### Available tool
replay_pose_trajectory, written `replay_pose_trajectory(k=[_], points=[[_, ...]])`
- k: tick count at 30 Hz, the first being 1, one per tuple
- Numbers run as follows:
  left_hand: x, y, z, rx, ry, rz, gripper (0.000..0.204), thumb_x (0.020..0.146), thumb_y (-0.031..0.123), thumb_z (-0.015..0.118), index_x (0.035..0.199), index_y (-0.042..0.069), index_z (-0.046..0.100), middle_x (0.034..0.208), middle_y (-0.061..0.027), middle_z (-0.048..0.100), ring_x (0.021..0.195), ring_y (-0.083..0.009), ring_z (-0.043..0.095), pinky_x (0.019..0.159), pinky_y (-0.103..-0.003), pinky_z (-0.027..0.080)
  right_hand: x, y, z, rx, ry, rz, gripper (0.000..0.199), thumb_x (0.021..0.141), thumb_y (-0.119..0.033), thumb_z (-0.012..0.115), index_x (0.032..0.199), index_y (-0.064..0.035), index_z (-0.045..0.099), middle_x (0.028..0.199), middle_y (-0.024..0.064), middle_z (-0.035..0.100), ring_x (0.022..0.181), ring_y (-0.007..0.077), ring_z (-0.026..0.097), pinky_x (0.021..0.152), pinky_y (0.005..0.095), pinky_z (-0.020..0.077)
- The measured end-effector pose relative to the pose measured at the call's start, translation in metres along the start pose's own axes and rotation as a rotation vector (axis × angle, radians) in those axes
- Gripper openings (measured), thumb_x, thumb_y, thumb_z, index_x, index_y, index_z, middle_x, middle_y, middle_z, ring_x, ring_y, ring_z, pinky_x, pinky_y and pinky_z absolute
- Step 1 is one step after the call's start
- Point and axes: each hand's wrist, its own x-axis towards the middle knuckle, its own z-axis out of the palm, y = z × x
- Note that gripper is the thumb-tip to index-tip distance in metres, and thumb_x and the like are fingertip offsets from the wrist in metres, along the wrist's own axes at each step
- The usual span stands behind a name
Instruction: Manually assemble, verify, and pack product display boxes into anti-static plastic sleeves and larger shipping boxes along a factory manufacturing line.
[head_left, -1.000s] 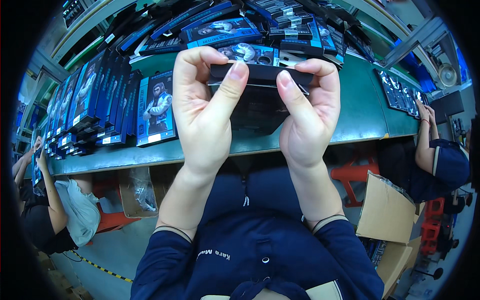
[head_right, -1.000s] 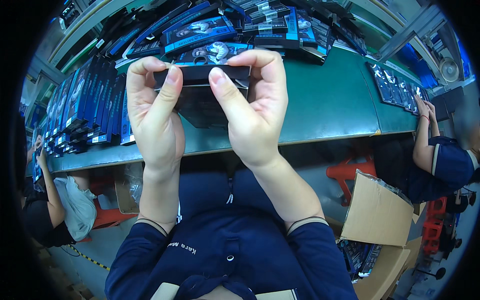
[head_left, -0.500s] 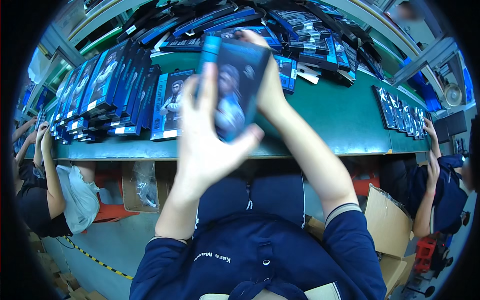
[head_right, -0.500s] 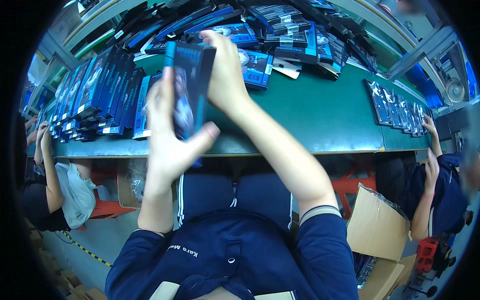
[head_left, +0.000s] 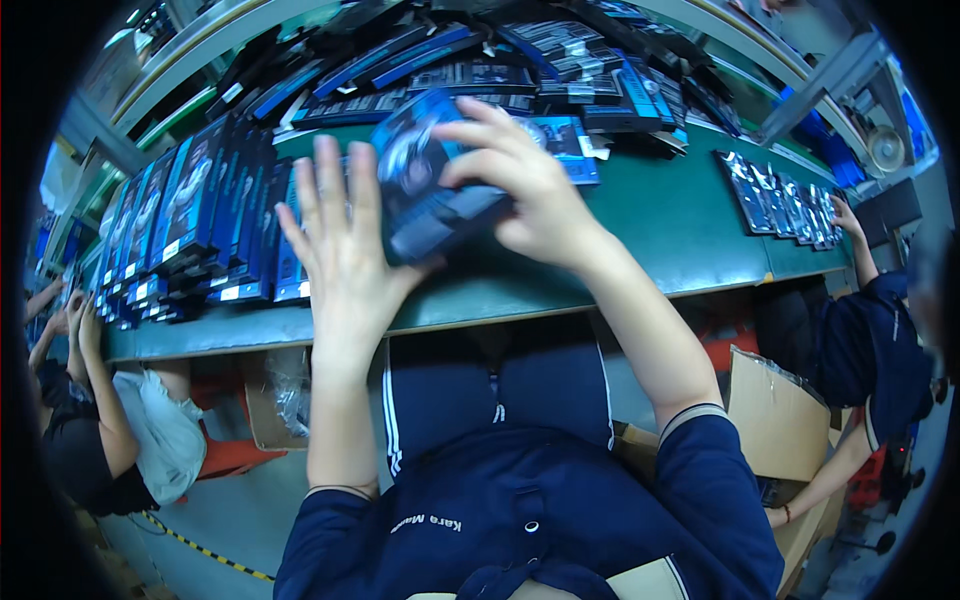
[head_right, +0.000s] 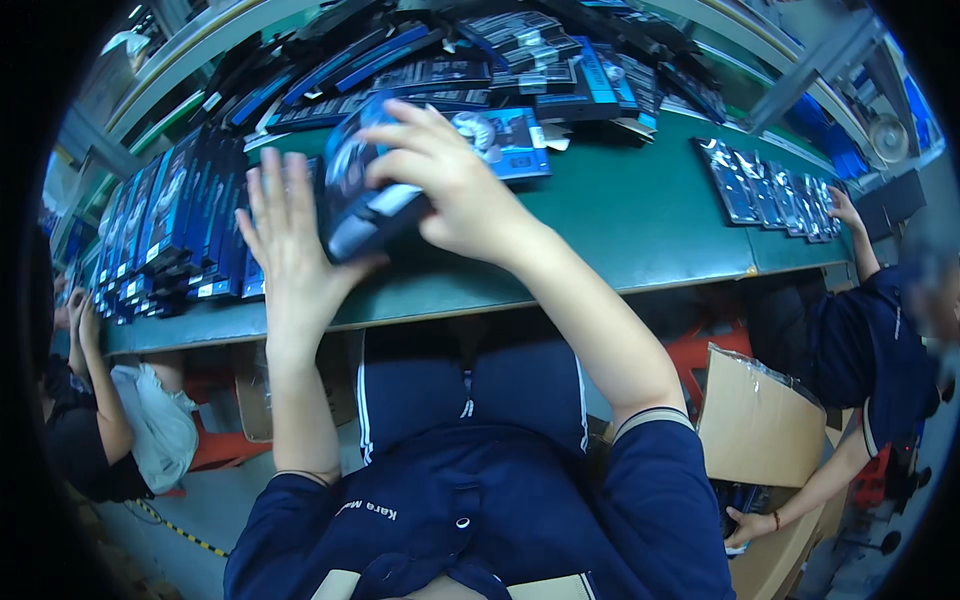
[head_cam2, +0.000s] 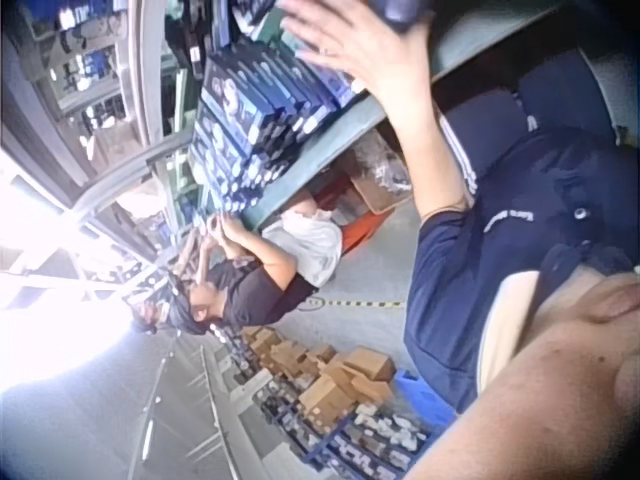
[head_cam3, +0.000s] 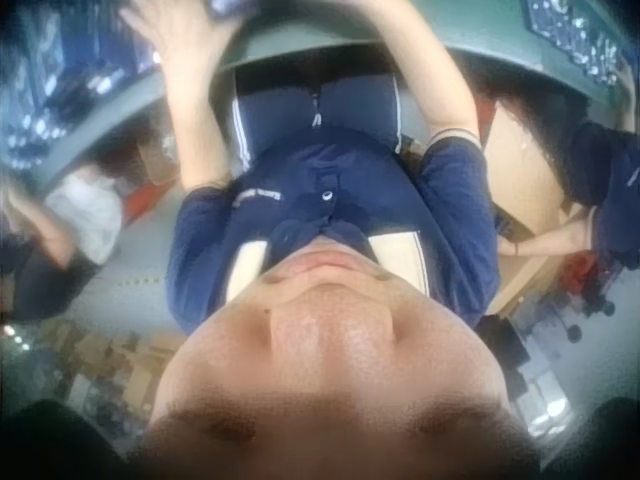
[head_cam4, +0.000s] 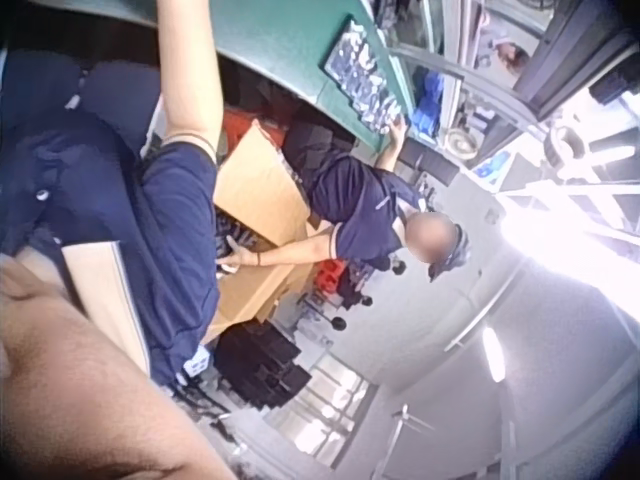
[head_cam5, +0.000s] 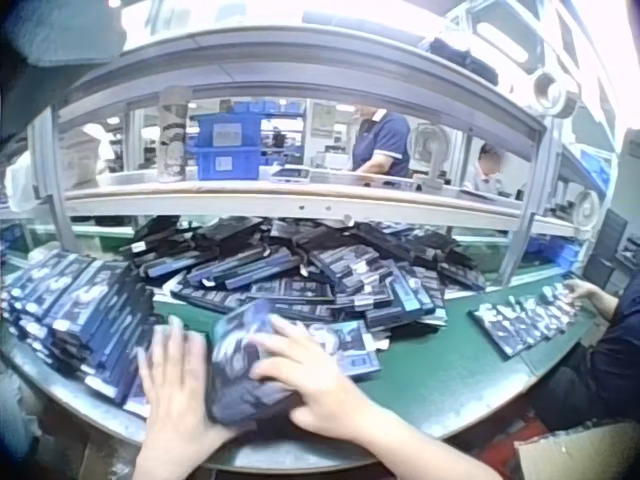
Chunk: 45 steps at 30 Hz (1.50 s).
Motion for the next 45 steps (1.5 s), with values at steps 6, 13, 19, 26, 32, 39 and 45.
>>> replay_pose_trajectory(k=[6,13,19,26,32,39,45], points=[[-0.024,0.032,-0.002,-0.193,-0.420,0.460,0.079,0.069,0.036,0.081,0.140,0.018,0.051,0.147,-0.0179,0.042,0.135,-0.0374,0.039,0.111,-0.056,0.029,-0.106,0.072,-0.147,-0.724,0.531,0.561,0.019,0.082,-0.002,0.064,0.101,-0.0024,0.065,0.109,0.0150,0.067,0.108,0.0337,0.062,0.095,0.0406,0.0476],[-0.004,0.055,-0.043,-0.242,-0.516,0.538,0.046,0.075,0.023,0.076,0.116,0.009,0.061,0.095,-0.0089,0.068,0.084,-0.0229,0.066,0.077,-0.037,0.049,-0.224,0.065,-0.182,-0.986,0.374,1.177,0.035,0.089,-0.041,0.066,0.093,-0.0059,0.071,0.123,0.0164,0.062,0.118,0.0368,0.052,0.101,0.0489,0.0416],[0.010,0.044,-0.023,-0.297,-0.697,0.423,0.051,0.085,0.015,0.068,0.134,0.011,0.053,0.122,-0.0209,0.058,0.098,-0.0368,0.061,0.086,-0.042,0.049,-0.244,0.010,-0.182,-0.309,1.011,1.525,0.091,0.066,-0.030,0.091,0.136,0.0049,0.044,0.121,0.0208,0.059,0.085,0.0257,0.065,0.069,0.0318,0.0563],[-0.014,0.085,0.012,-0.380,-0.517,0.706,0.079,0.062,0.036,0.086,0.133,0.019,0.055,0.144,-0.0247,0.039,0.128,-0.0415,0.043,0.104,-0.050,0.037,-0.173,-0.036,-0.144,-0.128,1.114,1.042,0.060,0.079,-0.001,0.078,0.133,0.0036,0.053,0.095,0.0093,0.069,0.062,0.0067,0.062,0.040,0.0170,0.0365],[0.003,0.089,0.010,-0.563,-0.271,0.365,0.088,0.053,0.028,0.088,0.132,0.010,0.054,0.127,-0.0223,0.048,0.112,-0.0402,0.052,0.095,-0.046,0.045,-0.144,-0.055,-0.109,0.355,1.008,0.983,0.060,0.081,0.001,0.075,0.135,0.0060,0.049,0.097,0.0092,0.069,0.066,0.0057,0.064,0.042,0.0152,0.0406],[0.018,0.078,-0.010,-0.899,-0.047,0.464,0.120,0.048,0.034,0.090,0.147,-0.003,0.035,0.133,-0.0242,0.051,0.123,-0.0372,0.052,0.102,-0.045,0.043,-0.135,-0.045,-0.081,0.871,0.940,1.134,0.055,0.086,-0.007,0.073,0.135,0.0017,0.051,0.095,0.0077,0.070,0.063,0.0044,0.062,0.041,0.0147,0.0360],[0.017,0.069,-0.015,-0.962,-0.115,0.449,0.125,0.048,0.035,0.093,0.150,-0.002,0.031,0.126,-0.0225,0.051,0.114,-0.0353,0.054,0.097,-0.042,0.046,-0.085,-0.075,-0.086,0.611,1.213,0.630,0.050,0.090,0.002,0.065,0.137,0.0050,0.046,0.112,0.0145,0.066,0.096,0.0189,0.068,0.082,0.0335,0.0593]])
